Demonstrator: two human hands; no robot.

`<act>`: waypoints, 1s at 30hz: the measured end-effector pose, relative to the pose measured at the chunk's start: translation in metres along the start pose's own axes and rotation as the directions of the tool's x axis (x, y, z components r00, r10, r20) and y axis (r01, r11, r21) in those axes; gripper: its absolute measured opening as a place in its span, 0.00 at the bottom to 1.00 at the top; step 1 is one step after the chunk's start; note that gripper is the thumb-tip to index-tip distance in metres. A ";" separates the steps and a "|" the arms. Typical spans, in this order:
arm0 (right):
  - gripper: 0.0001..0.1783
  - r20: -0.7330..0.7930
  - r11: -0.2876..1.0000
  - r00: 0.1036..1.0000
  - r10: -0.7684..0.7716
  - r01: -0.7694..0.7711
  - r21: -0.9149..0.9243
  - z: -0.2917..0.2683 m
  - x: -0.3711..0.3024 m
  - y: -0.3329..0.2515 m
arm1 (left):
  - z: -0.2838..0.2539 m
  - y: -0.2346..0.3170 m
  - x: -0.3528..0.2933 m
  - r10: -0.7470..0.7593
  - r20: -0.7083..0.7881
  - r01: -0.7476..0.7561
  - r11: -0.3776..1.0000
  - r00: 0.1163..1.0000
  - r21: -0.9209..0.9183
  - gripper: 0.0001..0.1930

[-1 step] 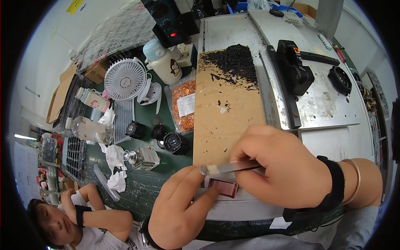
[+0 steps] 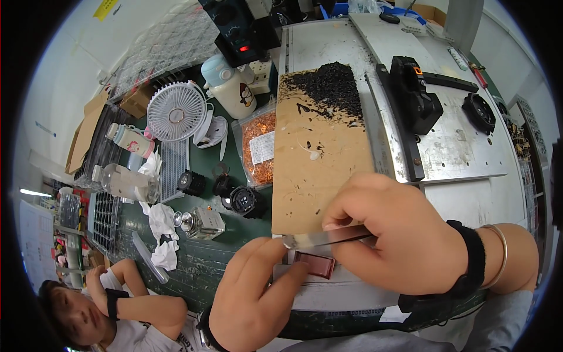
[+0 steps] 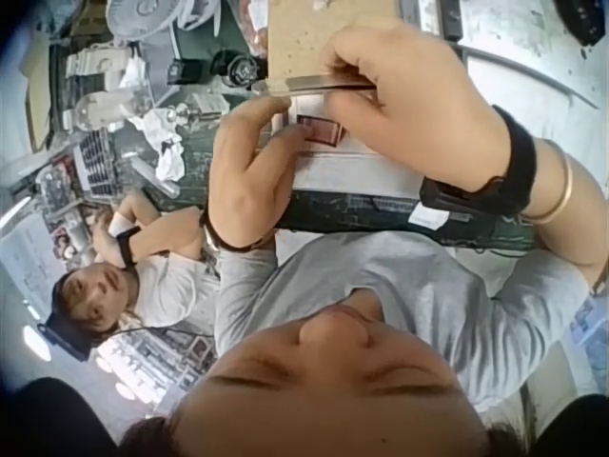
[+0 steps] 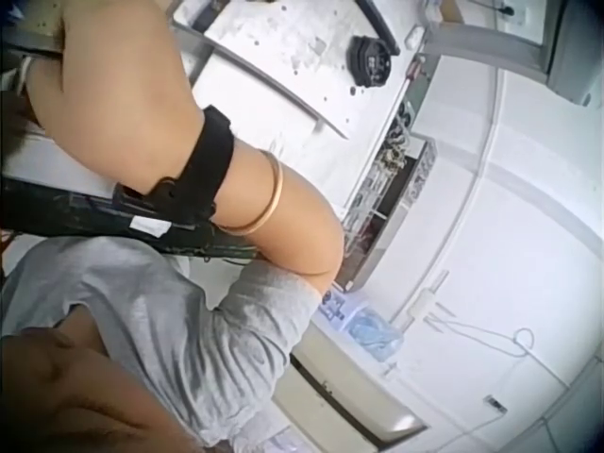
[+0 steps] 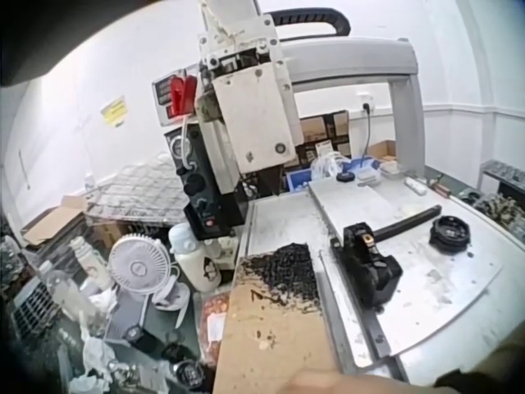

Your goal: The person picks up a small pink component from a tray and uses tweezers to scrape and pick at its edges. They continue to manipulate the component with the tweezers for an extended period before the video ends.

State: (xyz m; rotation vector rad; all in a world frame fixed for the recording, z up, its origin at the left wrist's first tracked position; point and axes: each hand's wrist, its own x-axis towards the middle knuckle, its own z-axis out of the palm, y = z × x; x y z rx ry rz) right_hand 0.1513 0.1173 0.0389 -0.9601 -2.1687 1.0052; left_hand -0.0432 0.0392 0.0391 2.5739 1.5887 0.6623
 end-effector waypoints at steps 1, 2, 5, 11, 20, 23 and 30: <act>0.05 -0.025 0.999 1.000 -0.015 0.016 0.038 -0.001 0.000 -0.001 | -0.002 0.003 -0.001 -0.006 0.017 0.006 1.000 1.000 -0.011 0.16; 0.05 -0.051 0.997 0.998 -0.029 0.033 0.076 -0.002 -0.001 -0.002 | -0.003 0.006 -0.002 -0.012 0.035 0.013 1.000 0.999 -0.022 0.15; 0.09 0.000 0.984 0.992 -0.126 0.125 0.130 -0.008 0.004 -0.001 | -0.003 0.014 -0.003 0.013 0.155 -0.003 0.998 0.988 -0.061 0.16; 0.12 0.099 0.957 0.995 -0.017 -0.012 0.290 -0.014 0.002 -0.011 | -0.011 0.007 -0.007 0.078 0.230 -0.062 0.995 0.970 -0.079 0.29; 0.07 0.085 0.951 0.948 -0.307 0.302 0.068 -0.005 -0.006 -0.007 | -0.013 0.005 -0.010 -0.209 0.278 0.294 0.904 0.938 -0.311 0.28; 0.08 0.111 0.955 0.953 -0.283 0.269 0.124 -0.004 -0.003 -0.004 | -0.009 0.009 -0.010 -0.209 0.236 0.278 0.907 0.949 -0.317 0.28; 0.08 0.076 0.973 0.983 -0.168 0.153 0.176 -0.003 0.000 -0.006 | -0.005 0.011 -0.009 -0.405 0.268 0.485 0.706 0.874 -0.516 0.27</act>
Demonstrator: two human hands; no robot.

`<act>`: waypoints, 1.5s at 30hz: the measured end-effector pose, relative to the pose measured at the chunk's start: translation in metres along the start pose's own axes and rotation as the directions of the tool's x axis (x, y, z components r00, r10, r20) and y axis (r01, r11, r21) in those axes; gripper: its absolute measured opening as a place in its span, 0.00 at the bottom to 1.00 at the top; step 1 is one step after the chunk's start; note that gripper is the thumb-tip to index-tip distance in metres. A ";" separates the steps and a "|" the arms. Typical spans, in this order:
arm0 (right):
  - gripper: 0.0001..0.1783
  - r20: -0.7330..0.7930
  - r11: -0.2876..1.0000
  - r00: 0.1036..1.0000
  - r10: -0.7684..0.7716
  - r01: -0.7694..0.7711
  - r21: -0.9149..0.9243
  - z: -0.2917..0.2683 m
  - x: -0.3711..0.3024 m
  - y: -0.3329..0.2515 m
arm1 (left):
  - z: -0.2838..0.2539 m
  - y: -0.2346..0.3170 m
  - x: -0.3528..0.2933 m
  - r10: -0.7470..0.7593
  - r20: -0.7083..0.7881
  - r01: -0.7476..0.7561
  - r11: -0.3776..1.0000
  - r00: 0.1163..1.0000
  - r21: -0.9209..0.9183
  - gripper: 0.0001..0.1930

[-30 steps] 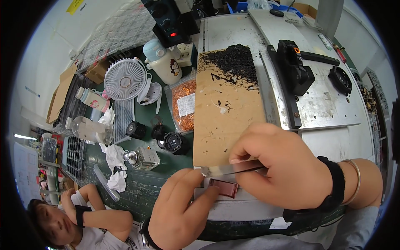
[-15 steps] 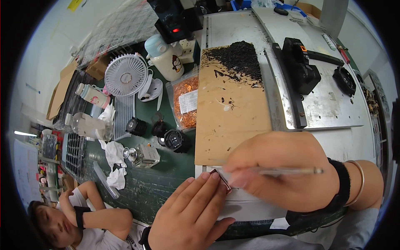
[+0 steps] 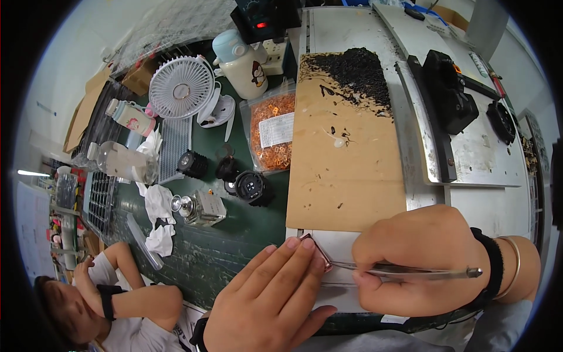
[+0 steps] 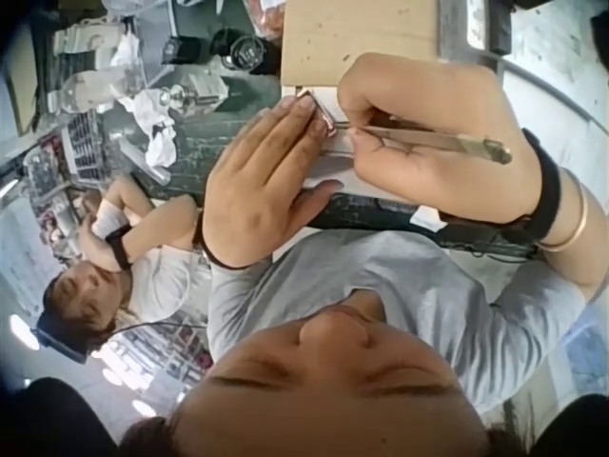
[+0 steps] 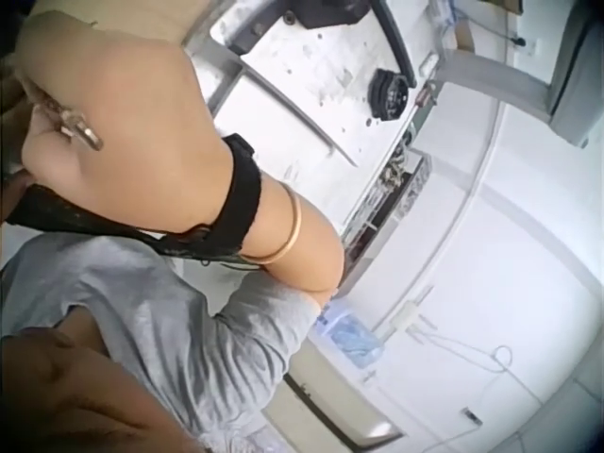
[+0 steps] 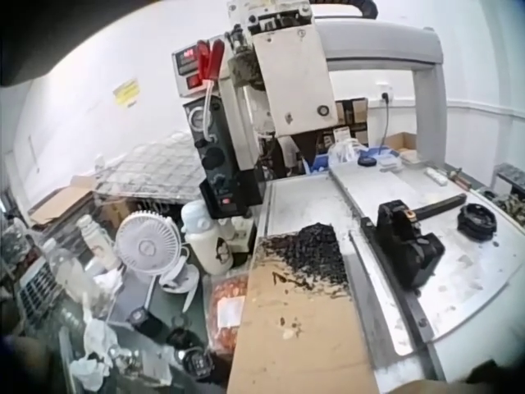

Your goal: The person picks up a small pink component from a tray and uses tweezers to scrape and pick at its edges. They continue to manipulate the component with the tweezers for an extended period before the video ends.

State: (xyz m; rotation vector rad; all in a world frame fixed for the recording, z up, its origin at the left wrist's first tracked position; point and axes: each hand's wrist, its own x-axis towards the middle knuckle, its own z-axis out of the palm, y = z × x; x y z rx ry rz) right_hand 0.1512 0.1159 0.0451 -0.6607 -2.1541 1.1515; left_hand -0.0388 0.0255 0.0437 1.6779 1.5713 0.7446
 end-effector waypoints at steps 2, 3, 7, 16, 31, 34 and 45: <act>0.08 0.007 1.000 1.000 -0.006 0.006 0.006 0.000 0.000 0.001 | 0.001 -0.001 0.000 0.007 -0.009 -0.007 1.000 1.000 0.004 0.27; 0.08 0.009 1.000 1.000 -0.005 0.005 0.006 -0.001 0.001 0.001 | 0.002 -0.002 0.000 0.018 -0.019 -0.018 1.000 1.000 0.010 0.27; 0.08 0.159 1.000 0.987 0.003 -0.002 -0.009 -0.010 0.001 0.001 | -0.001 0.000 0.002 0.045 -0.036 -0.044 0.999 0.998 0.032 0.26; 0.09 0.181 0.959 0.956 -0.232 0.256 -0.125 -0.003 0.000 0.000 | 0.003 -0.003 -0.001 -0.019 -0.044 0.018 1.000 0.999 -0.019 0.25; 0.22 0.159 0.975 0.976 -0.149 0.172 -0.142 -0.003 0.002 -0.002 | -0.017 -0.007 0.008 0.323 0.022 -0.287 0.807 0.946 0.516 0.15; 0.25 -0.082 0.985 0.989 -0.125 0.114 -0.131 0.008 0.000 0.001 | -0.020 -0.025 0.023 0.473 0.153 -0.489 0.754 0.867 0.439 0.14; 0.30 0.238 0.904 0.956 -0.172 0.249 -0.348 -0.002 -0.003 -0.011 | -0.030 -0.028 0.009 0.415 -0.373 -0.450 0.893 0.830 -0.008 0.25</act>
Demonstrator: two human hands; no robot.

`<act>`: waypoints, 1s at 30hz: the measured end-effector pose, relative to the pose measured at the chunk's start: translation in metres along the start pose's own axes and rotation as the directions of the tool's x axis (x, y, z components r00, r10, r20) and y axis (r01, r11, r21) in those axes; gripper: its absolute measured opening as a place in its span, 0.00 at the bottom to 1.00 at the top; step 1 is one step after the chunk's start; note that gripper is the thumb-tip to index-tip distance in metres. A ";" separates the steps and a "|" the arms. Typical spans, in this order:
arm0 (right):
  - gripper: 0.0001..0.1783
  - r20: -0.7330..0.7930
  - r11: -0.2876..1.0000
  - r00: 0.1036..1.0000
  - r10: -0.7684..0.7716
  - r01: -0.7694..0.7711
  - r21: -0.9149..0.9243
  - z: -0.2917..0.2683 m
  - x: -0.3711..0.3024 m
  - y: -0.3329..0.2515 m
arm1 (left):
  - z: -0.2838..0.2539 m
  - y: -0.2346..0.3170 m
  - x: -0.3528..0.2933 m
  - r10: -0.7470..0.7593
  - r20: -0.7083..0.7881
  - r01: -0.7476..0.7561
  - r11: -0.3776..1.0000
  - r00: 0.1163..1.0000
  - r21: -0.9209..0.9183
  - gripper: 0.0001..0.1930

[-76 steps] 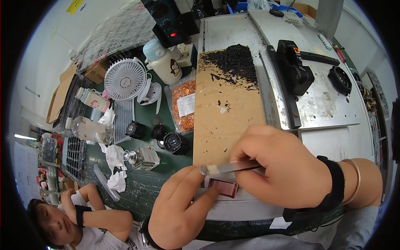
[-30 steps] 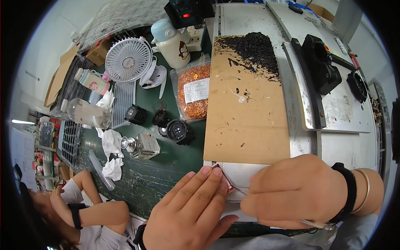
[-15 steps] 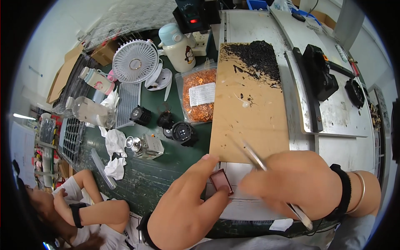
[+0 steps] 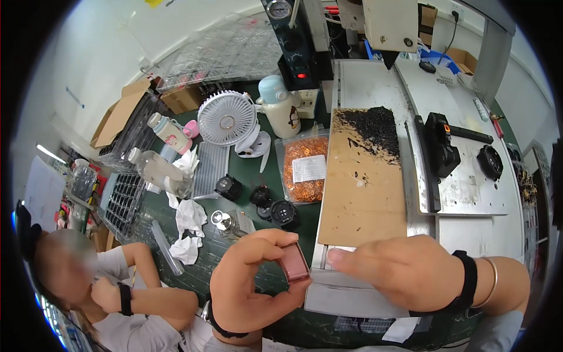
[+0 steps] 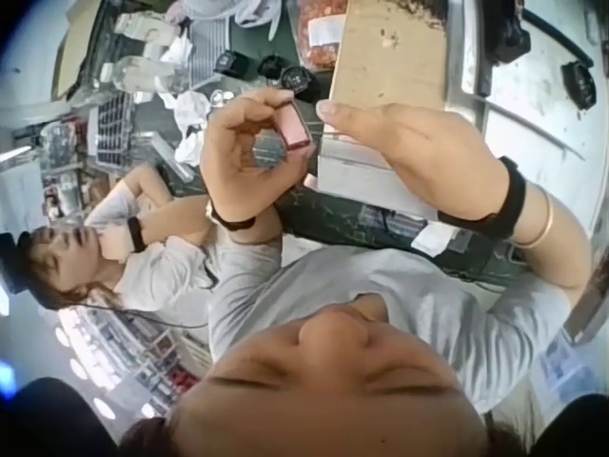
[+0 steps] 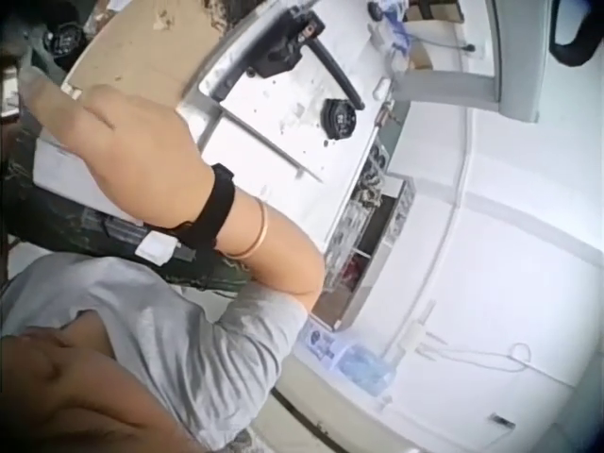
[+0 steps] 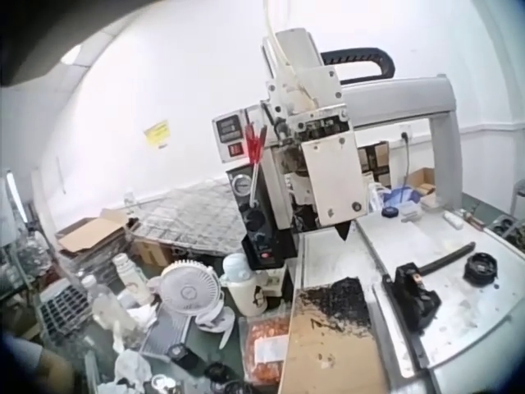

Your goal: The person picks up a small pink component from a tray and uses tweezers to scrape and pick at its edges. They continue to manipulate the component with the tweezers for an extended period before the video ends.

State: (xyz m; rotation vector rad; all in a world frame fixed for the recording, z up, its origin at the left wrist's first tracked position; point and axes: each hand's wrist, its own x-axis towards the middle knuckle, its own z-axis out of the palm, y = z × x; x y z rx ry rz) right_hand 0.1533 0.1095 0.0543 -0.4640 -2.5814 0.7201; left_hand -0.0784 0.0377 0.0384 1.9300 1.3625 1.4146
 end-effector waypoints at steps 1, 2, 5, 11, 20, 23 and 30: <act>0.29 -0.053 0.999 0.999 0.011 -0.013 -0.044 0.003 0.000 -0.003 | 0.002 0.002 -0.002 -0.031 -0.032 0.027 0.993 0.999 -0.112 0.26; 0.29 -0.054 0.999 0.999 0.005 -0.008 -0.046 0.002 0.000 -0.003 | 0.002 0.002 -0.003 -0.065 -0.059 0.051 0.973 0.996 -0.224 0.26; 0.29 -0.033 0.995 0.998 -0.046 0.043 -0.095 0.002 -0.002 0.001 | -0.002 0.002 -0.004 0.015 0.024 -0.013 0.996 1.000 -0.091 0.33; 0.26 -0.054 0.989 0.994 -0.097 0.090 -0.120 0.005 0.000 0.003 | 0.000 0.001 -0.004 0.037 -0.004 -0.037 0.983 0.999 -0.180 0.28; 0.25 -0.061 0.989 0.991 -0.119 0.113 -0.094 0.006 -0.001 0.004 | 0.000 -0.001 -0.006 0.076 -0.019 -0.078 0.987 0.997 -0.139 0.30; 0.25 -0.074 0.988 0.990 -0.117 0.108 -0.106 0.005 -0.003 0.003 | 0.004 0.000 -0.005 0.104 -0.021 -0.106 0.981 0.994 -0.163 0.30; 0.14 0.112 0.928 0.982 0.151 -0.180 0.327 -0.005 0.003 -0.003 | 0.006 0.003 -0.006 0.097 0.001 -0.096 0.995 0.995 -0.036 0.35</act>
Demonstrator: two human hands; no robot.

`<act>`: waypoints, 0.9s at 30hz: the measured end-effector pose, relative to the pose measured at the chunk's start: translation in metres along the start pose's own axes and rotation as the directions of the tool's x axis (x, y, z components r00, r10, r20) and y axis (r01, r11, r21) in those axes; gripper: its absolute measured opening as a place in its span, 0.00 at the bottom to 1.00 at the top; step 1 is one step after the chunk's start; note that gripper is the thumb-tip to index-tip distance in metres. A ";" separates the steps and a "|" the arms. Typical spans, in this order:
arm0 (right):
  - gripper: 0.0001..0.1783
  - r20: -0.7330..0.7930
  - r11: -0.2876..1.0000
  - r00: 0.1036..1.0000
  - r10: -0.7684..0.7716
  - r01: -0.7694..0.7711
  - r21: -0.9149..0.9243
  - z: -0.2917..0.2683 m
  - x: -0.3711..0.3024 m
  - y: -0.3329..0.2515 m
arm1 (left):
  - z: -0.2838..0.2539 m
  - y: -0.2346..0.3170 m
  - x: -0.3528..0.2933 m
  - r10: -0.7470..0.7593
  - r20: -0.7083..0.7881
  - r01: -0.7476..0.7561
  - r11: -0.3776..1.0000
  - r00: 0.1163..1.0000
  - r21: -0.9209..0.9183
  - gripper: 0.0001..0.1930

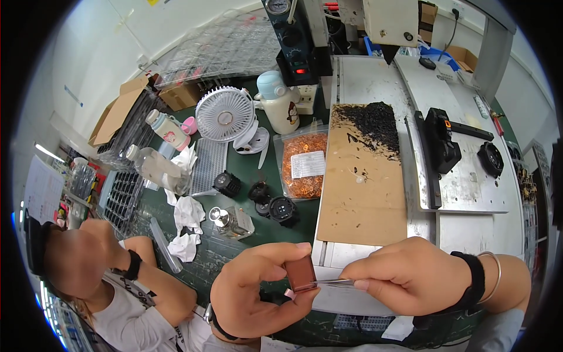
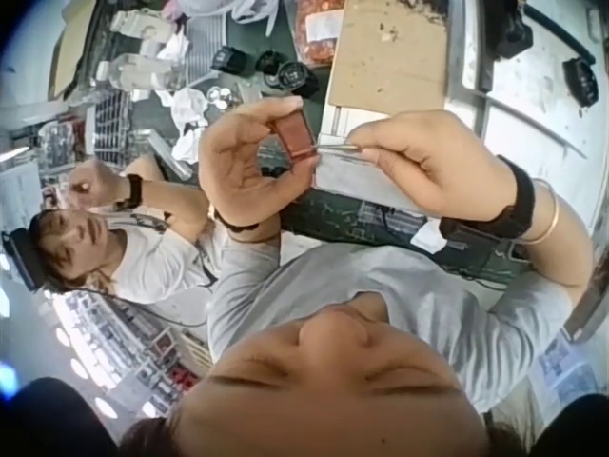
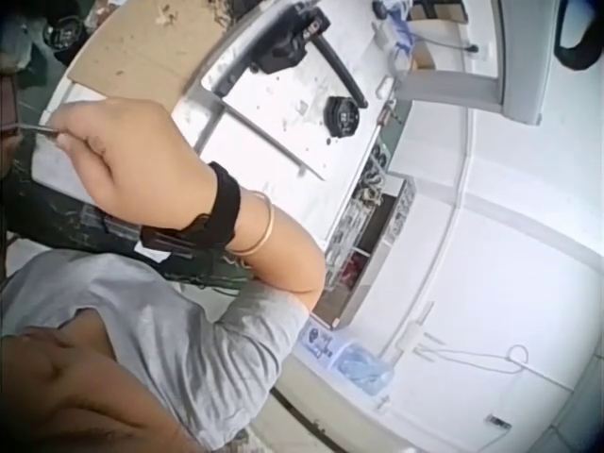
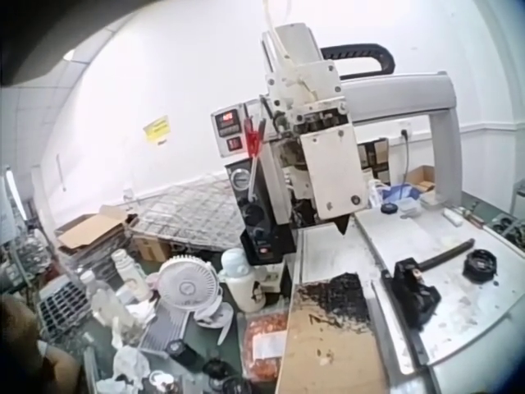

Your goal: The person picks up a small pink component from a tray and uses tweezers to scrape and pick at its edges. They continue to manipulate the component with the tweezers for an extended period before the video ends.

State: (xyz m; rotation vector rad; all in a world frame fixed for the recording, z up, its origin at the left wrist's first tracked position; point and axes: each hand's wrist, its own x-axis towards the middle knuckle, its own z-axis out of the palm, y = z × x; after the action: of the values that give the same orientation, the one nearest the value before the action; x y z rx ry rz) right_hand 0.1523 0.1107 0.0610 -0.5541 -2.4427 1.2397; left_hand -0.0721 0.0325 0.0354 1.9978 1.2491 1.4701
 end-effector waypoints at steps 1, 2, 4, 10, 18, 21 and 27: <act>0.11 0.047 0.984 0.995 0.086 -0.092 0.153 -0.001 0.000 0.001 | 0.000 -0.003 0.001 0.022 0.015 -0.022 1.000 1.000 -0.003 0.35; 0.11 0.043 0.983 0.994 0.096 -0.102 0.151 -0.001 -0.002 0.005 | 0.001 -0.006 0.002 0.045 0.030 -0.045 0.999 0.999 -0.008 0.34; 0.12 0.144 0.913 0.981 0.130 -0.175 0.368 0.001 -0.003 0.007 | -0.001 0.000 0.000 0.047 0.017 -0.047 0.999 0.999 0.007 0.34; 0.14 0.282 0.803 0.944 0.172 -0.300 0.515 -0.003 -0.003 0.003 | -0.002 0.002 0.002 0.042 0.025 -0.042 0.999 0.999 0.031 0.33; 0.13 0.165 0.764 0.948 0.274 -0.318 0.561 -0.003 0.001 0.000 | -0.003 -0.005 0.003 0.071 -0.013 -0.072 0.993 0.997 -0.095 0.29; 0.11 0.029 0.879 0.976 0.214 -0.205 0.431 0.000 0.002 0.000 | -0.005 -0.005 0.002 0.024 0.007 -0.023 0.992 1.000 -0.125 0.29; 0.21 -0.022 0.936 0.974 0.223 -0.208 0.285 -0.001 0.001 0.000 | -0.005 0.002 0.011 0.021 0.013 -0.019 0.993 1.000 -0.113 0.29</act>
State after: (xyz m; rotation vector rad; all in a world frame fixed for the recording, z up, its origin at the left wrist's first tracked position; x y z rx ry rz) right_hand 0.1519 0.1117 0.0617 -0.7766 -2.1519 1.6047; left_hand -0.0746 0.0393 0.0448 1.9491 1.1175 1.4986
